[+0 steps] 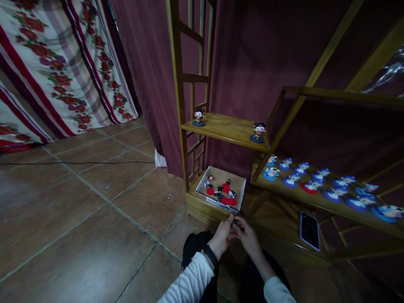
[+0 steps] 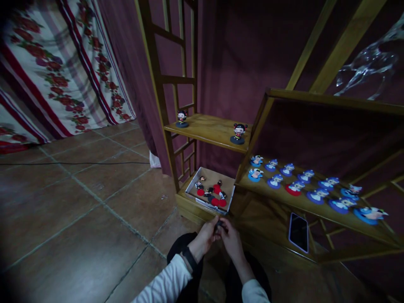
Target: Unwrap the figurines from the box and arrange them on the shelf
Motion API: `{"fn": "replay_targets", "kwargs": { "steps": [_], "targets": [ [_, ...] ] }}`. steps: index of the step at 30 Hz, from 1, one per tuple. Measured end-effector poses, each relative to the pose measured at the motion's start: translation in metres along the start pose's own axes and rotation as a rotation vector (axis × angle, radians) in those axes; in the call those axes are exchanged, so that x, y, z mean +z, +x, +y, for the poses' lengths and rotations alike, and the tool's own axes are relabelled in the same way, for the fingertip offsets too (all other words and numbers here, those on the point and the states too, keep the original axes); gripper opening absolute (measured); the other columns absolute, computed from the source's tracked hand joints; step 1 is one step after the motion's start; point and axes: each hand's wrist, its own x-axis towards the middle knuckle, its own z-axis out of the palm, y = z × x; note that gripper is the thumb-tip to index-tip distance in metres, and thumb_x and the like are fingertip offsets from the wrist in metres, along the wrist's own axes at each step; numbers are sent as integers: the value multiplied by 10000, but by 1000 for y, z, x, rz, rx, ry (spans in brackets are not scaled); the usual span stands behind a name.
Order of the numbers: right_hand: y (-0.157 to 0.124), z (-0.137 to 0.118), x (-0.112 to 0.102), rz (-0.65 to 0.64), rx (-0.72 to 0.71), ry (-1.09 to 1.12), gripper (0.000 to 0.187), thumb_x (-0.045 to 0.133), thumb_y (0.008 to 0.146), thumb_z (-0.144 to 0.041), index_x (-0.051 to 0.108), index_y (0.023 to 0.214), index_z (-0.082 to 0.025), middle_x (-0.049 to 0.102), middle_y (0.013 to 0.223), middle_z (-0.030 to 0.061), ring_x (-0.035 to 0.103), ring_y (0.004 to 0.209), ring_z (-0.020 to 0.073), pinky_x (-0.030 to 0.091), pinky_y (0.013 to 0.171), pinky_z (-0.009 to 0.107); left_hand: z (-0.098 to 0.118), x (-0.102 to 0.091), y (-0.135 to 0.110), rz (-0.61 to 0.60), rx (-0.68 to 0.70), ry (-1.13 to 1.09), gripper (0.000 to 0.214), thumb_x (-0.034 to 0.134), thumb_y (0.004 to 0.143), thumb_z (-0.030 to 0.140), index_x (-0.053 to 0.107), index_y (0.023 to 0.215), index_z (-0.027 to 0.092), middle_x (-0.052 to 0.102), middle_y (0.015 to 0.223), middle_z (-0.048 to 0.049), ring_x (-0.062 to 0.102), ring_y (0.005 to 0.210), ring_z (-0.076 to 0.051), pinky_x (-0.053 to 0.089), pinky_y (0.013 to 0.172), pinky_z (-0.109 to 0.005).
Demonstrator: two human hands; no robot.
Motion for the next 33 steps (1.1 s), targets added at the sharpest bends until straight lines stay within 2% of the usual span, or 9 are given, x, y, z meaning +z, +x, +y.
{"fn": "replay_targets", "kwargs": {
  "steps": [2,5,9,13,18,22,25,30,33],
  "targets": [
    [5,-1,-3,18,-28,-109,245,526,769,-325,647,954,-219,622,877,50,613,768,179,500,705,288,5,-4,0,-1,3,70,489,582,681,584,612,821,116,590,658,-36,504,522,-90,362,488,-207],
    [13,-1,-4,43,-41,-198,192,548,755,-345,664,821,-207,586,814,46,596,722,175,485,657,274,14,-10,1,-44,72,229,434,630,664,528,622,839,131,614,704,-34,545,596,-101,381,520,-200],
    [20,5,0,28,5,-97,234,547,758,-394,642,827,-191,612,794,45,605,728,186,490,676,292,20,-14,6,-80,162,363,289,675,666,389,611,754,121,617,656,-32,564,565,-102,410,524,-203],
    [27,12,1,37,65,35,343,536,766,-440,612,982,-185,669,868,63,627,798,202,493,737,325,28,-21,13,23,171,233,200,606,748,318,591,770,120,635,644,-52,578,499,-100,425,473,-194],
    [39,20,-2,44,61,7,289,512,774,-409,639,915,-191,683,908,62,630,845,208,476,802,356,39,-21,18,128,134,49,108,591,760,220,575,783,116,664,666,-86,622,528,-116,463,489,-193],
    [44,21,0,45,50,-19,239,479,771,-306,645,907,-199,683,898,46,628,844,193,472,810,345,40,-9,14,-2,209,138,164,622,730,250,592,815,113,665,663,-74,607,501,-118,439,460,-194],
    [43,16,-1,41,41,-46,238,459,772,-261,647,908,-210,679,898,33,621,858,183,466,813,328,38,-10,9,-57,270,229,228,666,682,291,594,815,120,656,637,-53,581,469,-114,392,420,-188],
    [45,9,-8,50,43,-69,214,474,796,-293,648,885,-206,675,898,31,620,838,177,466,774,297,42,-28,7,82,324,209,252,680,659,310,562,768,116,657,630,-63,564,451,-108,366,411,-187],
    [50,11,-8,49,42,-79,203,470,800,-270,646,886,-217,676,900,23,620,843,177,465,780,298,44,-29,9,188,348,140,253,690,648,298,556,759,115,660,628,-63,560,444,-104,360,409,-185]
  ]
}}
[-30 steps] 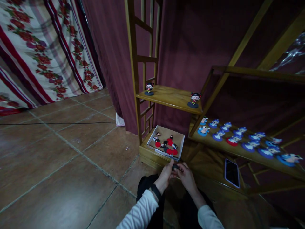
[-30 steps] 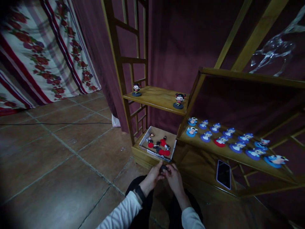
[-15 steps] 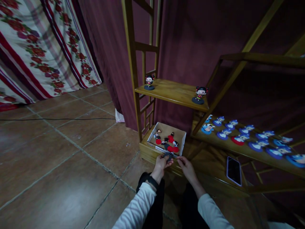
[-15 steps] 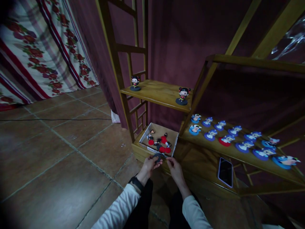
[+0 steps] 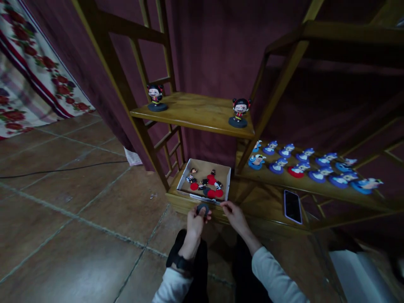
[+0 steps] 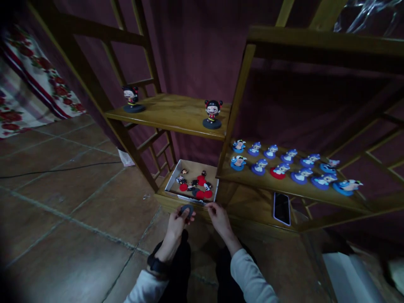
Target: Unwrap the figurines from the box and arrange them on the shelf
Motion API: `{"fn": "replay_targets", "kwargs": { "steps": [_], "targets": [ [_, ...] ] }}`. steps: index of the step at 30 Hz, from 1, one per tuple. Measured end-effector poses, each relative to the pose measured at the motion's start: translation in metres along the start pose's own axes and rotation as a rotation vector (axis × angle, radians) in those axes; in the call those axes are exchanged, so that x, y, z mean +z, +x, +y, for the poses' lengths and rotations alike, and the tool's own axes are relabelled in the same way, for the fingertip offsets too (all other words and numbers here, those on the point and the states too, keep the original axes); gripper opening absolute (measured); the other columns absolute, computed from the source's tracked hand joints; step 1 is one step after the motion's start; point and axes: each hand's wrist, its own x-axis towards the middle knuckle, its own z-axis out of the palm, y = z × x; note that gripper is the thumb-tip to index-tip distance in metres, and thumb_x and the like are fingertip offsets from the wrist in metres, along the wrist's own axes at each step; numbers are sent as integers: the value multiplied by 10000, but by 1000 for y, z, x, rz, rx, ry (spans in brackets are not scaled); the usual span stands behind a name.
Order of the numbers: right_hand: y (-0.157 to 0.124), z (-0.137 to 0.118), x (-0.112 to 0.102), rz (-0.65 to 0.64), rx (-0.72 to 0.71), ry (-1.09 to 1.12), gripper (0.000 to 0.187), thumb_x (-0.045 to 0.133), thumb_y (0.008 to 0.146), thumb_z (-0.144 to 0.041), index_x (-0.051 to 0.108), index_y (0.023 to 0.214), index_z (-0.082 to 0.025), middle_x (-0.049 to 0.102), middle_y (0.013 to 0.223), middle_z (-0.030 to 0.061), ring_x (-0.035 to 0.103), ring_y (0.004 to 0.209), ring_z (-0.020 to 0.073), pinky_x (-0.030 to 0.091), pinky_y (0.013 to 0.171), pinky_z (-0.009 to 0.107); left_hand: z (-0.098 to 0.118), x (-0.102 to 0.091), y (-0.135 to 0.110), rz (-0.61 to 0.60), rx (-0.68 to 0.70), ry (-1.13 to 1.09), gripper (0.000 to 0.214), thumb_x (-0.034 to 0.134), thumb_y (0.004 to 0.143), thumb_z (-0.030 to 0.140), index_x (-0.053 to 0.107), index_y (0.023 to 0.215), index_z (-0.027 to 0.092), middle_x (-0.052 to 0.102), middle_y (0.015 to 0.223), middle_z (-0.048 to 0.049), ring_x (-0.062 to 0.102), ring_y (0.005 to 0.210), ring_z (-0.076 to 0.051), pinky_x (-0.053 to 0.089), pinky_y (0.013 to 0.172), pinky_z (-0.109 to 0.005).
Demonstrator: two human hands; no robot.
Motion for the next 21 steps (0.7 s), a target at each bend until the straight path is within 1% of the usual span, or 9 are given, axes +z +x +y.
{"fn": "replay_targets", "kwargs": {
  "steps": [3,5,7,10,13,16,19,21],
  "targets": [
    [12,0,5,8,-10,-29,203,459,805,-238,640,897,-227,671,911,18,620,849,175,465,793,300,3,9,4,88,-1,-77,245,692,649,286,567,766,111,671,651,-70,572,454,-104,364,412,-180],
    [24,-2,11,23,-29,-77,219,442,812,-211,633,917,-228,661,942,22,617,866,171,462,811,295,5,18,9,120,-17,-160,228,682,668,270,581,790,107,681,698,-83,595,491,-109,386,428,-179],
    [42,-4,17,37,-38,-154,257,411,821,-174,625,955,-224,645,993,36,611,895,169,454,829,286,6,25,15,140,-38,-256,194,663,693,239,591,817,107,687,748,-94,616,538,-113,416,454,-181],
    [73,-5,27,56,6,-282,330,366,821,-108,608,1025,-202,618,1074,68,593,960,176,433,861,278,7,30,24,194,-64,-383,126,628,727,175,595,835,118,689,787,-92,637,593,-113,444,484,-175],
    [103,-1,39,39,61,-358,343,374,827,-97,585,1079,-196,606,1104,76,575,996,186,420,867,282,10,27,33,301,-51,-490,77,587,755,130,590,832,131,684,780,-70,638,604,-101,455,499,-166],
    [126,2,52,-24,41,-418,311,397,841,-117,587,1067,-214,595,1110,58,560,1001,181,408,861,277,12,19,42,389,-11,-547,64,572,765,124,589,826,133,677,767,-54,630,594,-92,459,503,-164],
    [138,1,67,-88,-7,-498,264,420,853,-143,602,1033,-210,586,1079,56,547,996,173,392,868,264,9,10,48,429,48,-538,66,567,770,155,588,831,140,676,771,-47,628,599,-93,457,503,-164],
    [140,-2,77,-128,-34,-564,257,434,862,-177,590,1063,-217,565,1076,56,540,988,172,390,860,262,6,5,51,451,72,-510,72,564,772,181,586,833,150,676,776,-41,629,606,-93,455,509,-164]
  ]
}}
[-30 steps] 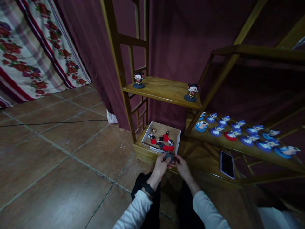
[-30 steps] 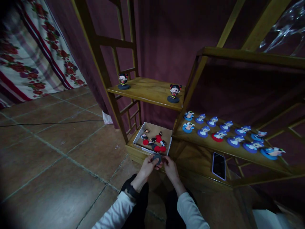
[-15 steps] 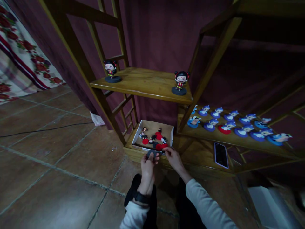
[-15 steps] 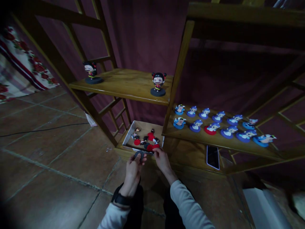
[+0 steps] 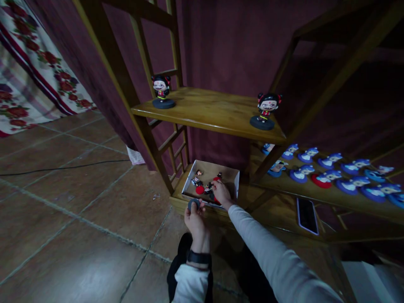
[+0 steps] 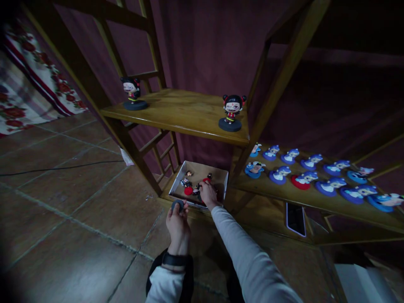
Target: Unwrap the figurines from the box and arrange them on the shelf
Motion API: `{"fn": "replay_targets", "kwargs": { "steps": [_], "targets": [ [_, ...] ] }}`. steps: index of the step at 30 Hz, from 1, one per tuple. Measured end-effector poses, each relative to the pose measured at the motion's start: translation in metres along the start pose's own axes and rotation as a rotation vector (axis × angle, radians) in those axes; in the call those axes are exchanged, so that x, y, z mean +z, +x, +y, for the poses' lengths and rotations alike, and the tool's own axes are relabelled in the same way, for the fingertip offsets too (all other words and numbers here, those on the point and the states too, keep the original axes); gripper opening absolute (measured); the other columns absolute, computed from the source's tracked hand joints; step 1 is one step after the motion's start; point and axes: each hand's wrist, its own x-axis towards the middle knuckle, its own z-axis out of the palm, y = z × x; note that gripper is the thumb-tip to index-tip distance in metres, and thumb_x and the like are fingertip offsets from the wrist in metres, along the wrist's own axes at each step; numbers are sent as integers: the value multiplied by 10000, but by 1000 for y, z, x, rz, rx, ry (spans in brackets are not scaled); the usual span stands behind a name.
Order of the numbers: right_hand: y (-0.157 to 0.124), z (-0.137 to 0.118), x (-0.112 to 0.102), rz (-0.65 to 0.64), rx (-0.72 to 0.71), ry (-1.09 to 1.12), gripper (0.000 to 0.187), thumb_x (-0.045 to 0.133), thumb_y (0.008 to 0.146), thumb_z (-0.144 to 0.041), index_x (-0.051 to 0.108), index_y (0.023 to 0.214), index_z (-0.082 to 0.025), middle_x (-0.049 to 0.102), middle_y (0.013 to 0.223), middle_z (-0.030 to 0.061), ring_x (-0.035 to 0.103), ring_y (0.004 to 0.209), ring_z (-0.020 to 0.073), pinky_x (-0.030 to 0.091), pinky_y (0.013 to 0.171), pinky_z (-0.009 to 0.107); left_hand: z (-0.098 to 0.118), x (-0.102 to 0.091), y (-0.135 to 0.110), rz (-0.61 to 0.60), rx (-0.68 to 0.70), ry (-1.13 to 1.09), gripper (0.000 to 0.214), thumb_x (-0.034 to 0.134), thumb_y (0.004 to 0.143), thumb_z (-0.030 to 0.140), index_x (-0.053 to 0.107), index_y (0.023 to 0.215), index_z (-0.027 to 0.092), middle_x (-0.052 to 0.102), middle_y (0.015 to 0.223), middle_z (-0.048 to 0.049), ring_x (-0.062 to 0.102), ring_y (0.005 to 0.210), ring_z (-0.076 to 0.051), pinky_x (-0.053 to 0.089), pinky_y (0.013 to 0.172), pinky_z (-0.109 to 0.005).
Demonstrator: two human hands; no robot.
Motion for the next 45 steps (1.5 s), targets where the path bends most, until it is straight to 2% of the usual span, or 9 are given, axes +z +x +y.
{"fn": "replay_targets", "kwargs": {
  "steps": [6,13,16,20,22,25,31,36,45],
  "targets": [
    [-1,-20,7,-156,-145,-223,361,572,801,-332,538,1144,-224,461,1148,94,440,1071,236,402,842,312,-1,-2,6,-25,-38,15,61,569,759,194,580,798,148,676,789,-49,620,592,-84,452,516,-166],
    [-2,-25,-1,-226,-218,-282,292,528,808,-213,556,1098,-199,485,1156,117,501,1029,248,429,788,322,6,2,12,15,-107,-37,63,540,773,148,590,812,138,673,745,-41,608,561,-78,437,479,-153],
    [-1,-23,-2,-166,-142,-93,227,510,797,-192,591,1009,-197,541,1102,95,571,916,205,447,781,312,6,4,14,13,-125,-28,70,534,778,132,594,814,130,670,726,-44,613,561,-83,439,468,-151],
    [-6,-19,-10,25,223,600,203,452,812,-250,589,950,-192,628,908,43,602,737,147,509,655,270,3,8,14,5,-160,-13,70,535,783,119,592,822,124,673,744,-62,641,604,-102,466,490,-158],
    [-16,-17,-20,26,373,990,238,412,826,-279,585,955,-178,644,822,35,603,640,128,515,566,245,1,9,13,-8,-163,-5,64,538,789,125,586,832,124,674,764,-73,658,645,-118,487,520,-170],
    [-42,-13,-39,-40,389,1339,252,449,806,-278,593,991,-186,659,810,33,607,594,111,500,520,214,-3,11,7,-69,-171,23,61,539,801,136,572,852,126,673,795,-89,673,698,-144,510,569,-194],
    [-107,-15,-67,-134,398,1563,198,552,768,-257,636,937,-198,665,759,11,586,553,83,491,536,197,-2,8,-22,-296,-256,9,55,518,808,116,551,852,119,669,802,-96,678,723,-168,539,670,-274],
    [-149,-21,-87,-122,312,1688,239,676,672,-164,663,909,-178,692,772,18,615,651,87,507,673,204,4,2,-58,-407,-265,-1,88,554,785,124,554,873,130,673,817,-79,668,708,-153,536,731,-310],
    [-199,-13,-99,128,241,1483,301,668,691,-413,649,900,-198,667,752,12,601,558,109,516,545,244,4,-14,-122,-567,-311,103,149,594,779,199,607,880,90,686,795,-104,668,729,-181,525,764,-335]
  ]
}}
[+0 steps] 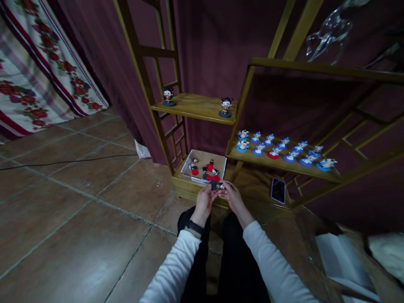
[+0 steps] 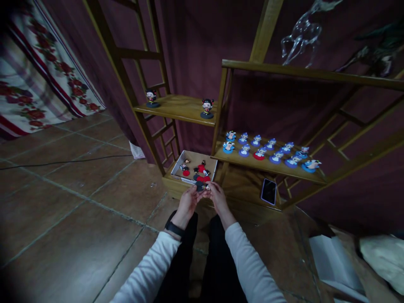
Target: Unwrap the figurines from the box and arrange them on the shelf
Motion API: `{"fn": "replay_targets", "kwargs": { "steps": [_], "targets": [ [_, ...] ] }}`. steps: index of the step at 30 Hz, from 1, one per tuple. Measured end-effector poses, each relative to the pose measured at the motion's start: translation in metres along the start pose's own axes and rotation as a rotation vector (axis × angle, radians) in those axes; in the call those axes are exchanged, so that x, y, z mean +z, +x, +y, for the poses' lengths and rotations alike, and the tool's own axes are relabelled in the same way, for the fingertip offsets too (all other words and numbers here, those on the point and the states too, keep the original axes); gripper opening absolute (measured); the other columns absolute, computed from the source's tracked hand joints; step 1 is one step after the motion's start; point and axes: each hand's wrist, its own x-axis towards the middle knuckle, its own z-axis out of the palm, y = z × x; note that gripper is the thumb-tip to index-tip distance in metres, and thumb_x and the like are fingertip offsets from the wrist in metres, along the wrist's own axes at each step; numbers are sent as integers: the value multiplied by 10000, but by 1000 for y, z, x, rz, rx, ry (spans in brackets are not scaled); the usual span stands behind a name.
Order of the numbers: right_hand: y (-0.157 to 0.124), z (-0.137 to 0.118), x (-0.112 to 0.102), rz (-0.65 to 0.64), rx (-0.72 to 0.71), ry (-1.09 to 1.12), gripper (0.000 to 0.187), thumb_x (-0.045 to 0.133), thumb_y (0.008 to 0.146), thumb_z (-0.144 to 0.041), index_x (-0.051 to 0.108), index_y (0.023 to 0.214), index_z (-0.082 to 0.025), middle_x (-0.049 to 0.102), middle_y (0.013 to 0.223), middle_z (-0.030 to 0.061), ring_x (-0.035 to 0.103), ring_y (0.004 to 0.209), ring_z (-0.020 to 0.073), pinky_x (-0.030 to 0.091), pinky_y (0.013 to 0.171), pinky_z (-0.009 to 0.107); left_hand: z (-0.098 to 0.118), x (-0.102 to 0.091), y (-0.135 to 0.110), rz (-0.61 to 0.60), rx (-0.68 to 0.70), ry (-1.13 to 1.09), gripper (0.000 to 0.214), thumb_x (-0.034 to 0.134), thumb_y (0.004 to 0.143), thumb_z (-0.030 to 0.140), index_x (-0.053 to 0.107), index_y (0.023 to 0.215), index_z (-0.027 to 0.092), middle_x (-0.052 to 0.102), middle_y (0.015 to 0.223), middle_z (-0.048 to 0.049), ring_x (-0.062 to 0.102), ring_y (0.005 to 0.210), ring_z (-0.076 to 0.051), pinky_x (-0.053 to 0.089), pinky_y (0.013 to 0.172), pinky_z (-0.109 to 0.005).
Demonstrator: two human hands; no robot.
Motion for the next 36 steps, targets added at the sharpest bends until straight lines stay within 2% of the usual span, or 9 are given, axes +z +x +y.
{"fn": "replay_targets", "kwargs": {
  "steps": [5,11,13,17,21,27,31,36],
  "targets": [
    [-18,6,-10,31,-102,-182,309,658,686,-441,626,885,-207,632,724,-10,584,546,111,520,527,252,-12,0,-17,-23,-46,29,115,570,793,172,608,848,79,687,801,-129,666,706,-189,531,755,-350],
    [-32,19,-22,4,-56,-148,363,726,613,-372,604,912,-206,618,743,-20,611,630,121,541,637,279,-21,-12,-21,-20,-103,49,76,524,812,135,582,797,89,665,699,-95,643,602,-148,538,654,-287],
    [-34,24,-24,15,-45,-149,386,736,592,-368,596,914,-206,622,756,-17,616,633,129,541,641,289,-23,-15,-22,-23,-118,68,77,517,813,131,578,793,89,656,674,-88,633,574,-141,534,627,-276],
    [-30,31,-27,45,-70,-240,353,694,625,-403,589,896,-202,616,690,-16,581,535,128,517,552,282,-27,-17,-22,-30,-154,84,93,509,818,141,583,823,85,661,707,-105,644,617,-159,536,655,-299],
    [-23,37,-31,59,-139,-412,318,665,640,-404,602,877,-201,638,763,9,600,612,158,502,568,284,-28,-21,-18,-18,-173,86,76,521,811,132,585,825,94,663,735,-101,644,649,-158,535,698,-311],
    [-21,39,-33,68,-306,-786,266,597,695,-395,631,871,-199,662,816,32,605,775,198,472,718,307,-27,-31,-13,-34,-156,106,63,550,793,107,611,806,97,665,778,-84,630,680,-124,511,777,-292],
    [-21,42,-30,114,-314,-873,269,571,711,-400,631,888,-207,668,846,40,604,799,203,459,729,304,-31,-33,-12,-65,-133,104,70,567,792,137,624,804,99,672,841,-99,634,751,-140,494,817,-310],
    [-20,44,-26,166,-276,-912,240,564,719,-390,632,866,-213,671,812,36,609,771,205,452,723,306,-38,-31,-13,-53,-57,96,74,614,761,179,627,774,107,665,789,-79,630,750,-148,494,787,-310]
  ]
}}
